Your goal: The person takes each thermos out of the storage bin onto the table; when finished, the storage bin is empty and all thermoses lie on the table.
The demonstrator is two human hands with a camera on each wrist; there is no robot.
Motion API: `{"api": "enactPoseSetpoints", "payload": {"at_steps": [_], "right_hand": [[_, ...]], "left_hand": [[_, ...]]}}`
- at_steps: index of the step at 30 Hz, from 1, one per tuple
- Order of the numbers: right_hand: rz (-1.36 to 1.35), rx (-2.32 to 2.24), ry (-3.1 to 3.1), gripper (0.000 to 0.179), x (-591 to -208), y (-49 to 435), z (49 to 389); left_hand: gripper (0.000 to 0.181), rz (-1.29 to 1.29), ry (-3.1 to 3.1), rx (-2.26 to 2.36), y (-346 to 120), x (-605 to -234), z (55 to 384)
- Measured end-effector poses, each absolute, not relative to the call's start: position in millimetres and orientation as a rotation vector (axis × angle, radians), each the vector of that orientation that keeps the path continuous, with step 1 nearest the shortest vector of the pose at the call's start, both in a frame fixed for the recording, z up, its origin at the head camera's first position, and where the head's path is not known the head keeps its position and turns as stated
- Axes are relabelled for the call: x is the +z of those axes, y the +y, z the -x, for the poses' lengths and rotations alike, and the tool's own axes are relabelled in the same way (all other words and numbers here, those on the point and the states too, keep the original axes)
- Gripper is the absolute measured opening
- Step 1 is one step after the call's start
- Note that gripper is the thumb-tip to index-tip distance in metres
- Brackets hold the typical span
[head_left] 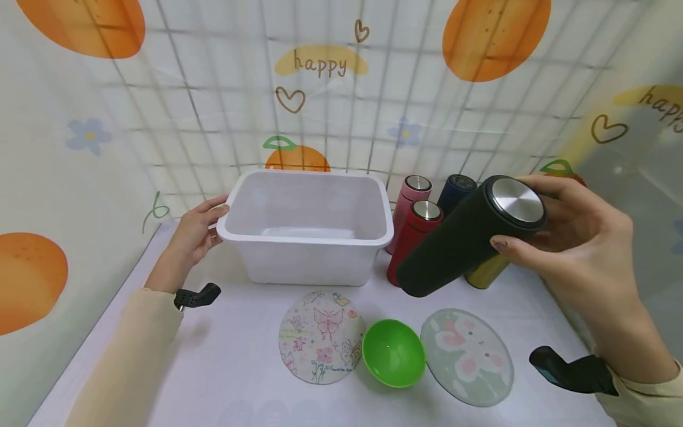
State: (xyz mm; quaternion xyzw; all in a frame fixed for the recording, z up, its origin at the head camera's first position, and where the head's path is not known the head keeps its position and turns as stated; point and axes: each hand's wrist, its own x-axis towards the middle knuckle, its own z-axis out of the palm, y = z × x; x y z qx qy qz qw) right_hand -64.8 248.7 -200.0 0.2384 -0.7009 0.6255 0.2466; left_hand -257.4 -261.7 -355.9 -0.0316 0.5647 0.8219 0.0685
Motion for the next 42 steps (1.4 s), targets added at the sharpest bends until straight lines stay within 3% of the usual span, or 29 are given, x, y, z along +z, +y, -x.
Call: {"api": "enactPoseSetpoints", "payload": {"at_steps": [5, 18, 42], "right_hand": [[-0.529, 1.613, -2.01, 0.071, -203, 257, 61], [-0.556, 1.49, -2.049, 0.067, -223, 284, 65], [0.017, 1.05, -2.357, 0.06, -261, 329, 62]], "left_hand": [[0.051, 0.085, 1.694, 2.483, -263, -356, 258], [0.051, 0.084, 1.68, 2.49, -263, -357, 258], [0.054, 0.083, 1.714, 2.474, -262, -356, 257]]}}
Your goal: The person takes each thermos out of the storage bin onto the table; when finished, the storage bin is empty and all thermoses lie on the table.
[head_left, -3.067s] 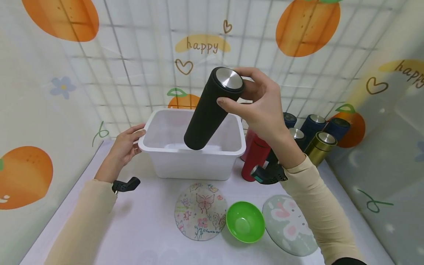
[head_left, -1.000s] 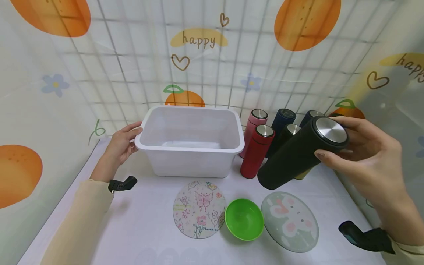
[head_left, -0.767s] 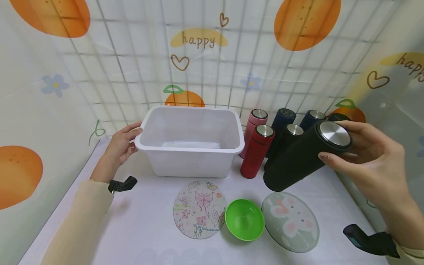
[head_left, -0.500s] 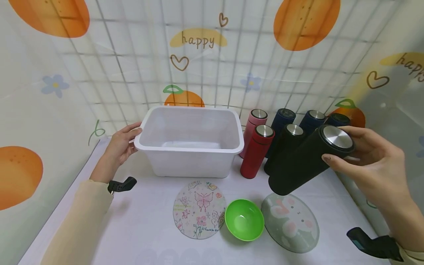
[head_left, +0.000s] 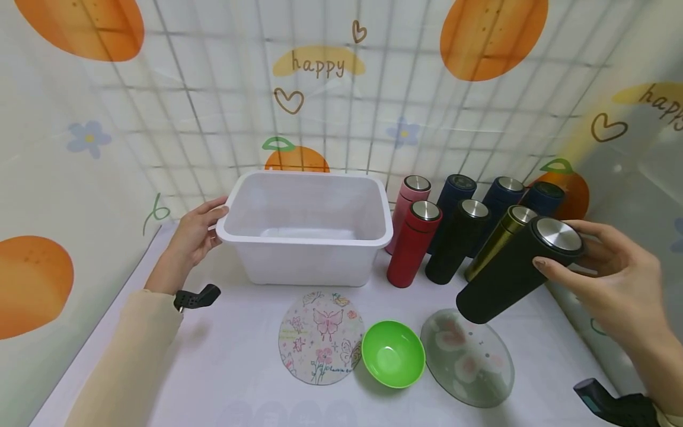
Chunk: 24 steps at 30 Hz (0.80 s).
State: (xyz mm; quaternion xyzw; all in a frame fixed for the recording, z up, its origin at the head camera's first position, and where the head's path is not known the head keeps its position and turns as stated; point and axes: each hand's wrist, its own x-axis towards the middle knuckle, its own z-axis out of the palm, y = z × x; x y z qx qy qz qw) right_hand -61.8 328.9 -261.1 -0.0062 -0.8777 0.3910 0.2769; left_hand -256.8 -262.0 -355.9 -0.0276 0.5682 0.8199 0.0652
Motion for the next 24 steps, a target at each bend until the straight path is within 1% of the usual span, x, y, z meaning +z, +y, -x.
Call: {"api": "enactPoseSetpoints", "payload": {"at_steps": [11, 24], "right_hand": [[0.192, 1.079, -2.368, 0.058, -271, 357, 66], [0.461, 0.978, -2.43, 0.073, -287, 388, 79]], "left_hand": [[0.055, 0.087, 1.72, 2.475, -261, -355, 257], [0.054, 0.086, 1.72, 2.478, -261, -356, 256]]}}
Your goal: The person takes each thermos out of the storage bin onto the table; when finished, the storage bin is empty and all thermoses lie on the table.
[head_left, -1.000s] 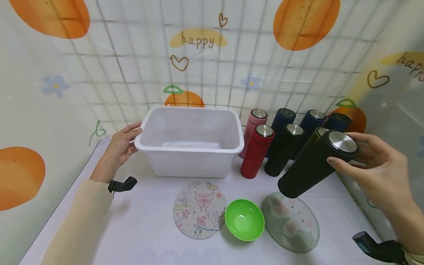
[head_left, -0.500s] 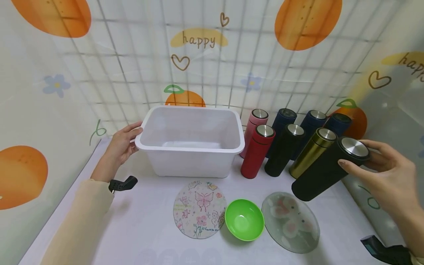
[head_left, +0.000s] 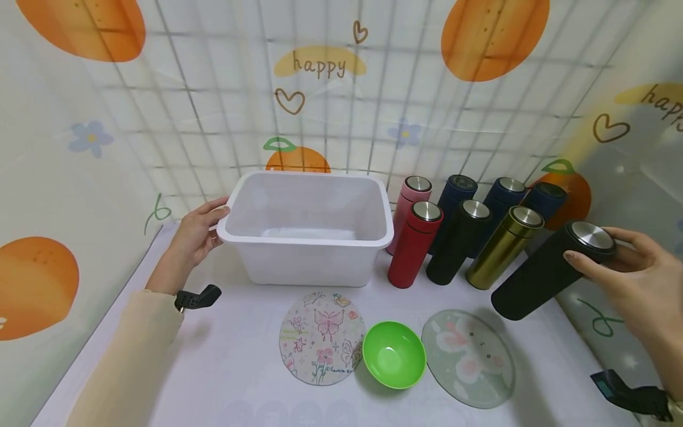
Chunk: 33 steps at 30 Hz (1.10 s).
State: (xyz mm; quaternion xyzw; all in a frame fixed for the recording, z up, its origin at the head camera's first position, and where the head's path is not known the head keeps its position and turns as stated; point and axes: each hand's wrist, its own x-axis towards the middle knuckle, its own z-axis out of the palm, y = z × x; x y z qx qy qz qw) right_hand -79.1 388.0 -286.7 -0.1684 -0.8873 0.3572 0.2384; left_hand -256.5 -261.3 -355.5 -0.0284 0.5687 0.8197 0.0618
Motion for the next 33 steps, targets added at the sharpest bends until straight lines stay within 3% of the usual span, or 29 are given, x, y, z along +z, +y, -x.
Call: {"api": "enactPoseSetpoints", "payload": {"at_steps": [33], "right_hand": [[0.78, 0.994, -2.379, 0.084, -318, 439, 137]], "left_hand": [[0.054, 0.085, 1.726, 2.485, -262, -357, 258]]}}
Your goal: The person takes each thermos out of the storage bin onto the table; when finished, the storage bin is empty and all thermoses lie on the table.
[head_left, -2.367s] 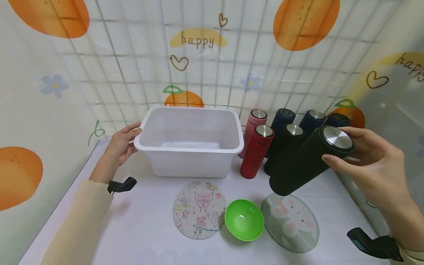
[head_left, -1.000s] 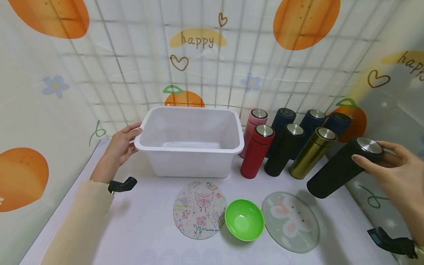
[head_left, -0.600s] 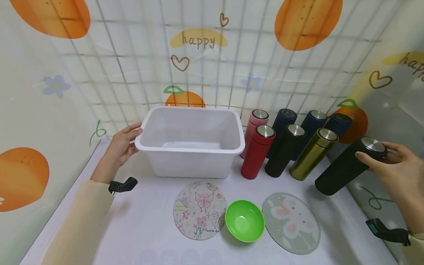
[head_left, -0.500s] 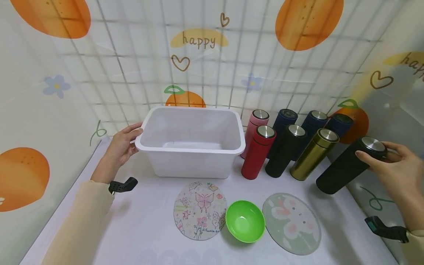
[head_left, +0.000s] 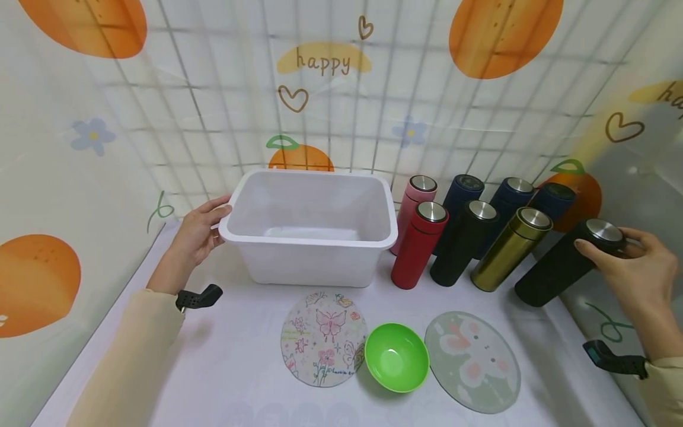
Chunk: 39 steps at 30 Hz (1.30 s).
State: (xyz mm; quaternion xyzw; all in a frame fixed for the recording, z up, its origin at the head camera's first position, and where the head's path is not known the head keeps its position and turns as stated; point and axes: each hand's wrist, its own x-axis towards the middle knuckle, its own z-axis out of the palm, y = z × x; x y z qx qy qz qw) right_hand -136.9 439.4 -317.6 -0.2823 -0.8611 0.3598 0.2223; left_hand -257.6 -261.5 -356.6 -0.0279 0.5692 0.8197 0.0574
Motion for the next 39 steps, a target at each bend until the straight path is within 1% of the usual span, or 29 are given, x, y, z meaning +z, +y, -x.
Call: {"api": "enactPoseSetpoints", "payload": {"at_steps": [13, 25, 33, 39], "right_hand": [[0.811, 1.0, -2.319, 0.081, -326, 440, 152], [0.762, 1.042, -2.331, 0.083, -332, 443, 167], [0.713, 1.115, -2.298, 0.078, -339, 448, 173], [0.738, 1.14, -2.256, 0.077, -343, 449, 179]], "left_hand": [[0.054, 0.097, 1.74, 2.475, -261, -356, 259], [0.057, 0.118, 1.743, 2.479, -260, -355, 257], [0.056, 0.129, 1.74, 2.47, -260, -355, 255], [0.056, 0.129, 1.74, 2.476, -260, -355, 255]]}}
